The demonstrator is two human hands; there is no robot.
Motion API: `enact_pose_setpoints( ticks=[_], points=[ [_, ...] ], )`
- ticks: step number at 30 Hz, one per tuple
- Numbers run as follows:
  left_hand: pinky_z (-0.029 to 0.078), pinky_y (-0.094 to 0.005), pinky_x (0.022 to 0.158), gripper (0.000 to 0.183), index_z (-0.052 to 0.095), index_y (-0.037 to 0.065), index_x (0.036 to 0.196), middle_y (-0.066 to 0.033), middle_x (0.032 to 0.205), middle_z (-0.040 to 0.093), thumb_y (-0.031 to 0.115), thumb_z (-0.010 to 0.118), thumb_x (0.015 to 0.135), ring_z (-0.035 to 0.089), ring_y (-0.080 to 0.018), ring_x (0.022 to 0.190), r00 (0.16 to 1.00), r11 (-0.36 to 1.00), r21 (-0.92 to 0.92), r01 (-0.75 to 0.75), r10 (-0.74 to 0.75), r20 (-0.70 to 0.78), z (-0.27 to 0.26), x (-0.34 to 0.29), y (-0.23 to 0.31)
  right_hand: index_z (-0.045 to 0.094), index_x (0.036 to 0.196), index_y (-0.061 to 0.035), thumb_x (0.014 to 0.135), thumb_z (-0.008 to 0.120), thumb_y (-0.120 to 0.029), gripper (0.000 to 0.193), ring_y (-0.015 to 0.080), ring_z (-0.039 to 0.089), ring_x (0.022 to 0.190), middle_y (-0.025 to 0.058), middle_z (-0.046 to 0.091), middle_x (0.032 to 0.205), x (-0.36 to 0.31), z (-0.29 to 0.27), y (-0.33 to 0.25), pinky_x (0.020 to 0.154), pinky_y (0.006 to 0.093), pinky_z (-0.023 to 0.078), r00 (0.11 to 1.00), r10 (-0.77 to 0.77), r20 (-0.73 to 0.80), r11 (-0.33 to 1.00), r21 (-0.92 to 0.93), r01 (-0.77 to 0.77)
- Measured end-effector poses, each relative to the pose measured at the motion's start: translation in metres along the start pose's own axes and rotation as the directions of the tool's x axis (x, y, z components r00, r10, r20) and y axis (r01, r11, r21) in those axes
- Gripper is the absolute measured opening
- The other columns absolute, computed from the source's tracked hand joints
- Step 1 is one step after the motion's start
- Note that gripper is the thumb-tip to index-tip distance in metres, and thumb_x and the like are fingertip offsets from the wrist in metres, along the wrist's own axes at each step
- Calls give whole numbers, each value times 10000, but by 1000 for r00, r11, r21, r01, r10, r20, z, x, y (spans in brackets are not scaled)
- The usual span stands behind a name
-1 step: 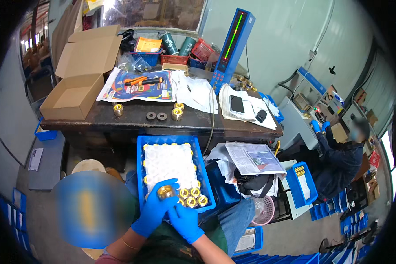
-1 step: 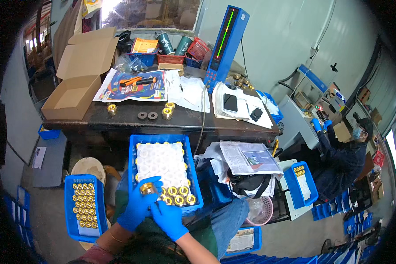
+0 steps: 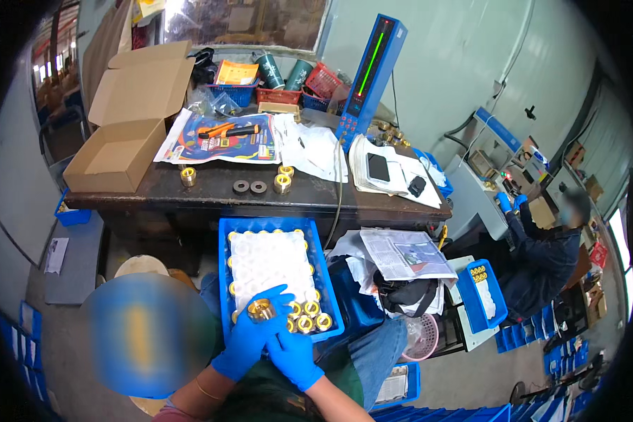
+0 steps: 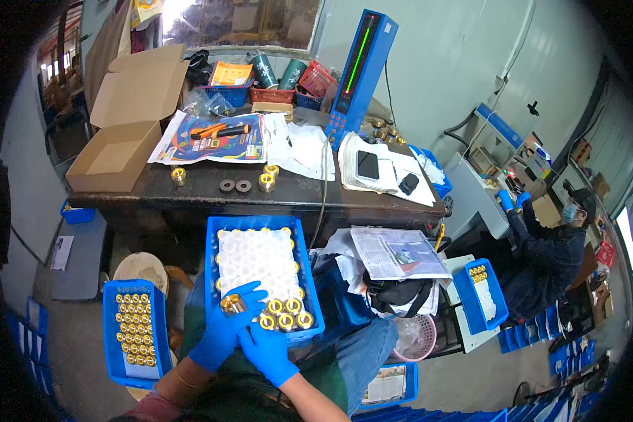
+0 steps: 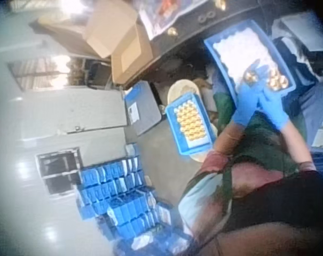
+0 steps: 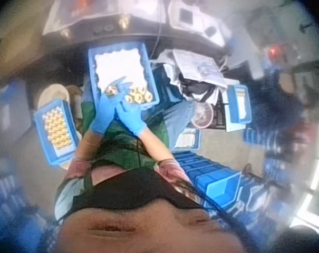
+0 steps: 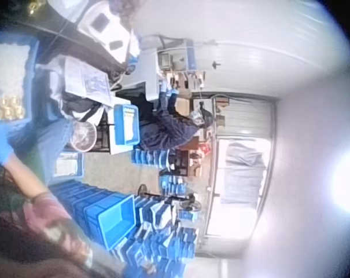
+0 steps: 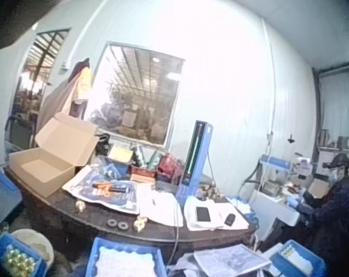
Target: The person sorts small gold-colored metal components by hand, transferring them from a large bin into smaller blue bins.
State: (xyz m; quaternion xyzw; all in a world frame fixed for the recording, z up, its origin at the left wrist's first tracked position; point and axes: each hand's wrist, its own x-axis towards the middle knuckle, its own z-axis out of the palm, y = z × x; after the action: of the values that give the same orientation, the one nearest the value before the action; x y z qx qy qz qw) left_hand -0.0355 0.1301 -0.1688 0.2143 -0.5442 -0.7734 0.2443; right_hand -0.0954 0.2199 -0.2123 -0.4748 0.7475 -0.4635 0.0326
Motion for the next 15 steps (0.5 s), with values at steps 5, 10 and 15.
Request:
enact_pose_setpoints(
  ticks=[5,10,15],
  points=[
    [433,-321,867,569,317,4,1281,-152,1135,495,22,530,754,509,-213,1024,982,998,-58,-40,50,183,-11,5,-4,556,709,-43,801,558,-232,210,292,535,447,151,540,544,-2,-6,7,411,368,412,979,205,-1,966,159,-202],
    [408,-332,900,709,299,24,1304,-169,1206,435,39,657,692,456,-240,1086,995,987,144,-77,67,74,-14,6,-9,573,771,-38,824,534,-220,193,253,561,460,150,556,557,-7,4,14,421,341,429,988,145,48,983,109,-149],
    [430,-323,869,624,361,21,1249,-158,1140,477,48,656,699,495,-232,1023,995,992,85,-91,94,-31,-20,-7,-13,587,817,-32,842,509,-232,217,248,585,480,151,571,567,-10,9,8,439,329,453,969,164,183,985,18,-170]
  ],
)
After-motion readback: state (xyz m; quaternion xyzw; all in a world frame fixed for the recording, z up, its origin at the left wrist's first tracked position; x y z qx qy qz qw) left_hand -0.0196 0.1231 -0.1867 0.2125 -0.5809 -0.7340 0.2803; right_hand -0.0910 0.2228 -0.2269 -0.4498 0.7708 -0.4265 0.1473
